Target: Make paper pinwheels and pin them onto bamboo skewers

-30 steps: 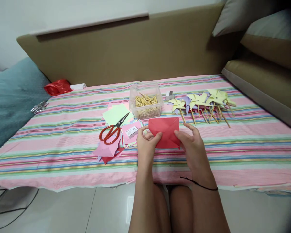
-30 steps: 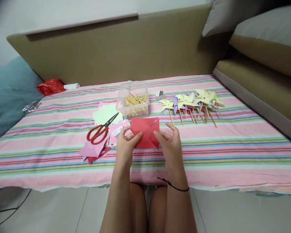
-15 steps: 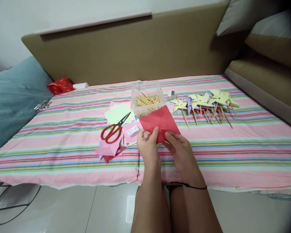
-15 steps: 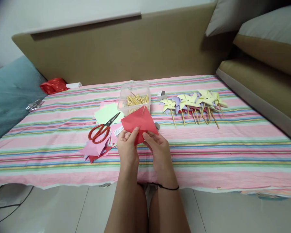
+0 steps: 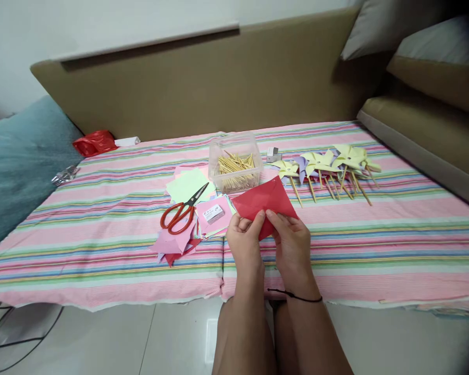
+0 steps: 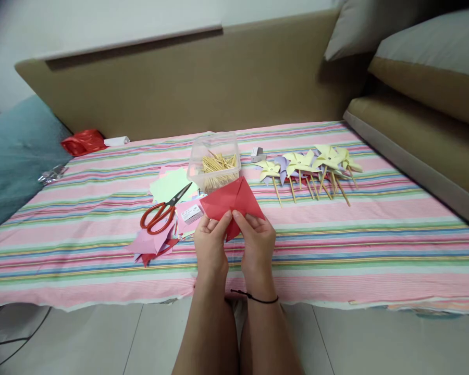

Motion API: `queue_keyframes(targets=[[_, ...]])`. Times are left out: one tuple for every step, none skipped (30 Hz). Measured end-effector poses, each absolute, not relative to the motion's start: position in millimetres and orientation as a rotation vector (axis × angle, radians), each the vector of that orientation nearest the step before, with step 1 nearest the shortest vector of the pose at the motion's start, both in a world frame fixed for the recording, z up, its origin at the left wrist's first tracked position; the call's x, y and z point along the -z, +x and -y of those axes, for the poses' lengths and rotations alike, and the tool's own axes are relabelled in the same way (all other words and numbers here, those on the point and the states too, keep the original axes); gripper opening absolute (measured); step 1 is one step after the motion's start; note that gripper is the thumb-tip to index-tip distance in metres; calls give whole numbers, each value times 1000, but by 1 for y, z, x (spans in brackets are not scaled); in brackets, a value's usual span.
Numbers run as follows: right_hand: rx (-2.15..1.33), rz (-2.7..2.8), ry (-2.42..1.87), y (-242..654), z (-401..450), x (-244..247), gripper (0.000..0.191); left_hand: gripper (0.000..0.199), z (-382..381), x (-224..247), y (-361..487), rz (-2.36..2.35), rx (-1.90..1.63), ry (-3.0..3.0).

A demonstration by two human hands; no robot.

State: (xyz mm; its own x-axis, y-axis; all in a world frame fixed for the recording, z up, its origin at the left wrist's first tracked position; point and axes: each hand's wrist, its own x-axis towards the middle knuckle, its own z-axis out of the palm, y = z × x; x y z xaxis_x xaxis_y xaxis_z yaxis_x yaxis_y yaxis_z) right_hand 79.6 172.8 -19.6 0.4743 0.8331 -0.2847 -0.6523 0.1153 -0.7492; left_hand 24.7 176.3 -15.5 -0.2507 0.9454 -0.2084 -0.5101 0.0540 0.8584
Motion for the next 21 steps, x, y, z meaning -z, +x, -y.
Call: queue_keyframes(targets=[[-1088, 227, -950, 80, -173, 20, 28, 30, -176, 16, 25, -1077, -1507, 565], [-1070, 225, -949, 81, -173, 21, 28, 30, -176, 16, 25, -1077, -1497, 568], [-1054, 227, -953, 82, -173, 21, 30, 30, -175, 15, 25, -1073, -1487, 570], [-1042, 232, -960, 83, -173, 22, 31, 30, -175, 15, 25, -1065, -1479, 570], [-1032, 243, -966, 83, -173, 23, 32, 31, -175, 14, 25, -1054, -1470, 570], [-1025, 257, -971, 84, -173, 24, 33, 31, -174, 14, 25, -1042, -1461, 571], [-1018, 270, -975, 84, -174, 24, 34, 31, -174, 14, 25, -1036, -1453, 572], [-1010, 278, -976, 84, -174, 25, 36, 31, -174, 13, 25, -1038, -1448, 574], [-1005, 284, -972, 84, -174, 25, 39, 30, -173, 13, 25, -1045, -1446, 576], [-999, 287, -964, 83, -174, 25, 42, 30, -173, 13, 25, -1052, -1449, 579], [-993, 287, -953, 83, -174, 25, 45, 30, -173, 12, 26, -1053, -1456, 580], [-989, 287, -944, 83, -175, 25, 47, 29, -172, 11, 26, -1048, -1462, 579], [-984, 288, -940, 83, -175, 26, 50, 29, -172, 10, 26, -1040, -1465, 576], [-981, 291, -942, 83, -175, 26, 52, 30, -172, 9, 26, -1032, -1465, 570], [-980, 294, -950, 83, -175, 26, 54, 31, -172, 7, 26, -1026, -1464, 563], [-980, 298, -961, 84, -175, 27, 56, 33, -172, 6, 26, -1023, -1463, 553], [-982, 302, -971, 85, -175, 27, 58, 34, -172, 5, 26, -1023, -1464, 542], [-984, 305, -977, 85, -175, 28, 60, 35, -172, 4, 26, -1026, -1470, 533], [-987, 307, -978, 86, -175, 28, 61, 37, -172, 4, 26, -1033, -1481, 524], [-989, 309, -975, 87, -175, 28, 62, 38, -173, 4, 26, -1041, -1490, 515], [-990, 310, -971, 87, -175, 28, 62, 39, -173, 4, 26, -1050, -1499, 507]])
